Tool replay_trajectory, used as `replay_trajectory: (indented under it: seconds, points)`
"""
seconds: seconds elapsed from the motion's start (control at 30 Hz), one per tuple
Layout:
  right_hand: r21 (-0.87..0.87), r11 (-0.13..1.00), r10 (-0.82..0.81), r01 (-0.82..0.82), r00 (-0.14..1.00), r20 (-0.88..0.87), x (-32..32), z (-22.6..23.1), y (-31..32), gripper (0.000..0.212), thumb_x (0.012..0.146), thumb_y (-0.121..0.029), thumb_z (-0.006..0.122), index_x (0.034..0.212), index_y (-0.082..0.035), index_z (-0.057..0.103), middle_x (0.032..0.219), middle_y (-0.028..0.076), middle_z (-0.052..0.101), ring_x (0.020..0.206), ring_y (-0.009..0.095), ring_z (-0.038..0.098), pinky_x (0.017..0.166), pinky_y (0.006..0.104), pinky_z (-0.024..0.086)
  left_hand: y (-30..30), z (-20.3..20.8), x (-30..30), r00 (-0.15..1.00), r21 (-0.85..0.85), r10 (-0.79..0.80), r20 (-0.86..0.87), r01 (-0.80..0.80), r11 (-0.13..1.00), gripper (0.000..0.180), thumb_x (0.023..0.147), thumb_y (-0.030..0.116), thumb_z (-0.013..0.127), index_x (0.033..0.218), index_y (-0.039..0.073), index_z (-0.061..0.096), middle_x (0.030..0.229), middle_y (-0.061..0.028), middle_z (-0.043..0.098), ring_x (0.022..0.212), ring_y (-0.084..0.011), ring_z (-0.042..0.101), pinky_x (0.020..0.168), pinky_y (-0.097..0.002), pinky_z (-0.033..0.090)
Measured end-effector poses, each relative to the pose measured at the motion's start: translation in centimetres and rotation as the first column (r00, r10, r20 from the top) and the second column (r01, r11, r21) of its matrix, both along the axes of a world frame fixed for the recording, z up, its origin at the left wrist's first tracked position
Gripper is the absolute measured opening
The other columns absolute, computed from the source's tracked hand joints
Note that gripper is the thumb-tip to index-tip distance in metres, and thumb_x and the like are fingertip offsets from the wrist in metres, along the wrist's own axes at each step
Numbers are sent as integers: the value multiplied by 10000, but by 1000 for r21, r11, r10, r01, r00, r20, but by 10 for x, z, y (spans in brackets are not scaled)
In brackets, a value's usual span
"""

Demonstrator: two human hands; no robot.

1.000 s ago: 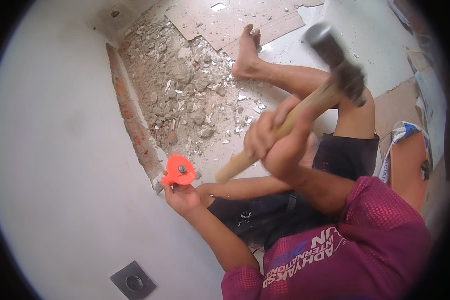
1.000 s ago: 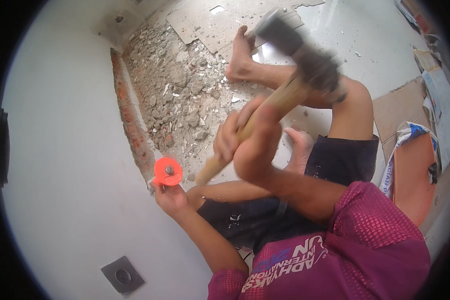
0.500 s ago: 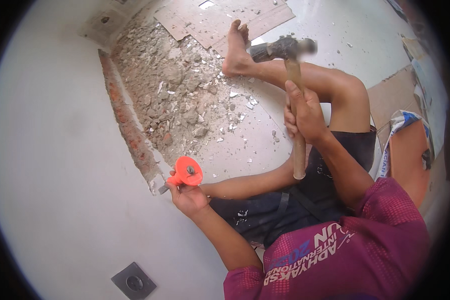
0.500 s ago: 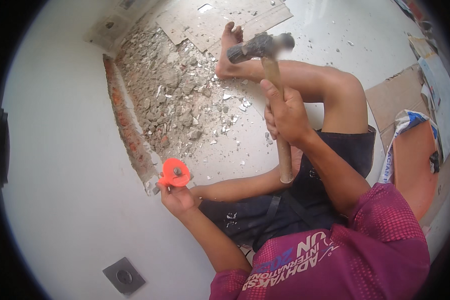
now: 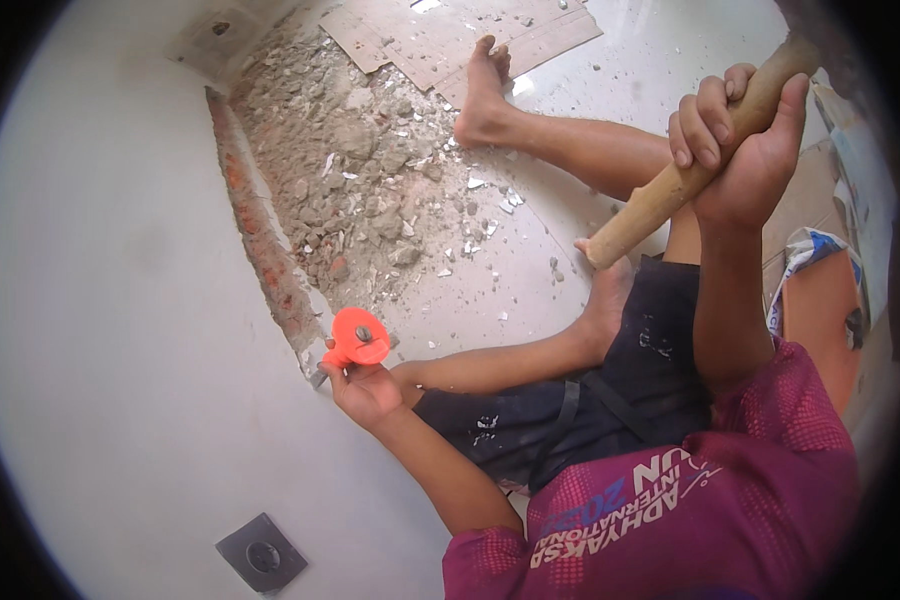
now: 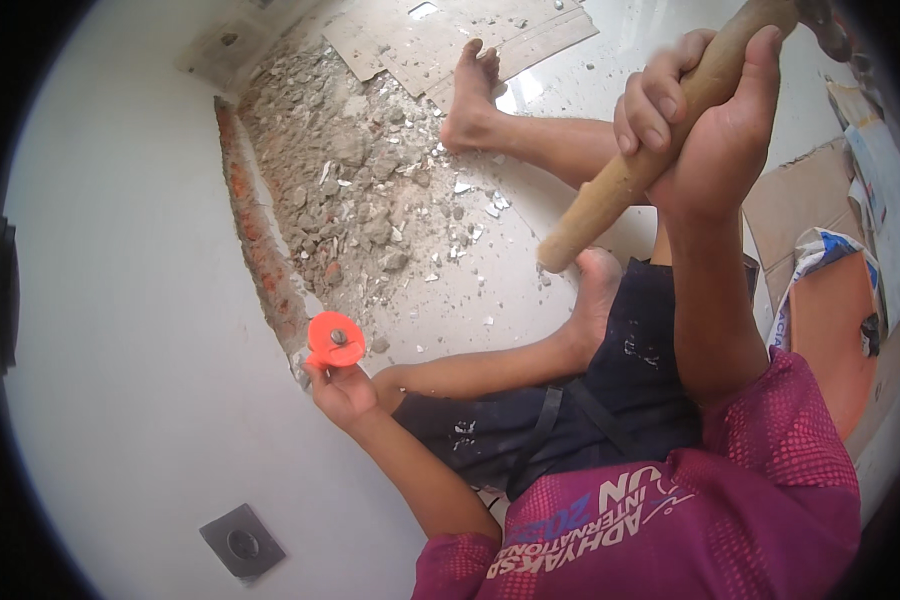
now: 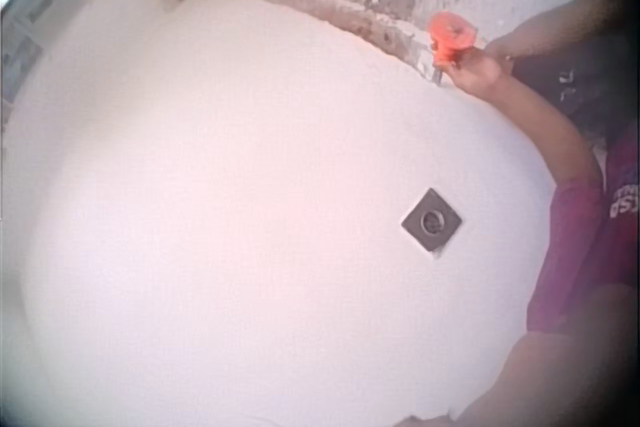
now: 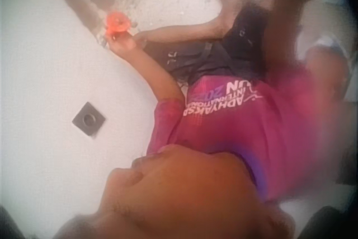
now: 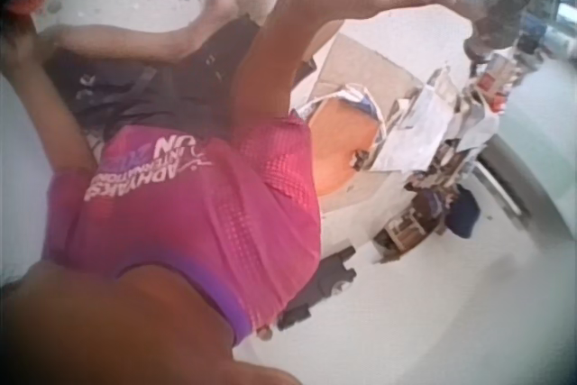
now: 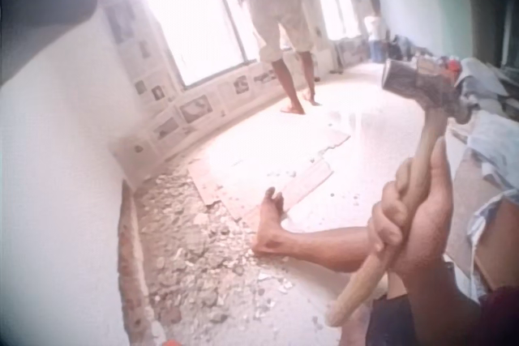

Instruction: The person sits on the floor and uses a hammer and a red suction cup to remove tiles from the floor. They repeatedly strike the suction cup with the hammer to loosen and detach the tiles, creating debris.

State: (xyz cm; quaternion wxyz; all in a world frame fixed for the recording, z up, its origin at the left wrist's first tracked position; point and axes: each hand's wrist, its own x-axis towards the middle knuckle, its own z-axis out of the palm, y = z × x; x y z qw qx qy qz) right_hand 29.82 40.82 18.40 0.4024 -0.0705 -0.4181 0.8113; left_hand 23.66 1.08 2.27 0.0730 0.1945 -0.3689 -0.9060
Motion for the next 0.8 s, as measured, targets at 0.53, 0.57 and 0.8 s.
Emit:
replay_trajectory:
  seconds: [0.53, 0.57, 0.8]
  points:
    - [115, 914, 332, -390, 879, 342, -6, -40, -104, 508, 973, -562, 363, 807, -85, 415, 506, 6, 405, 367, 92, 398, 352, 240, 359, 8, 11, -5, 1000, 81, -2, -23, 4, 997, 365, 988, 307, 478, 1159, -15, 504, 1218, -135, 550, 1164, -252, 525, 1002, -462, 439]
    - [12, 958, 276, -288, 928, 251, -20, -22, -111, 548, 965, -609, 306, 833, -86, 406, 504, 6, 371, 357, 101, 380, 351, 253, 365, -14, 18, 12, 997, 45, 77, -6, -77, 996, 364, 988, 305, 478, 1158, -16, 504, 1217, -138, 548, 1168, -255, 523, 1006, -465, 438]
    - [438, 794, 275, -421, 892, 359, 11, -134, -209, 354, 941, -360, 523, 830, -24, 529, 601, 108, 555, 545, 253, 572, 543, 375, 445, 16, 22, -14, 999, 150, 18, 42, -24, 988, 361, 989, 289, 470, 1184, -14, 482, 1226, -163, 532, 1186, -287, 514, 1024, -480, 435]
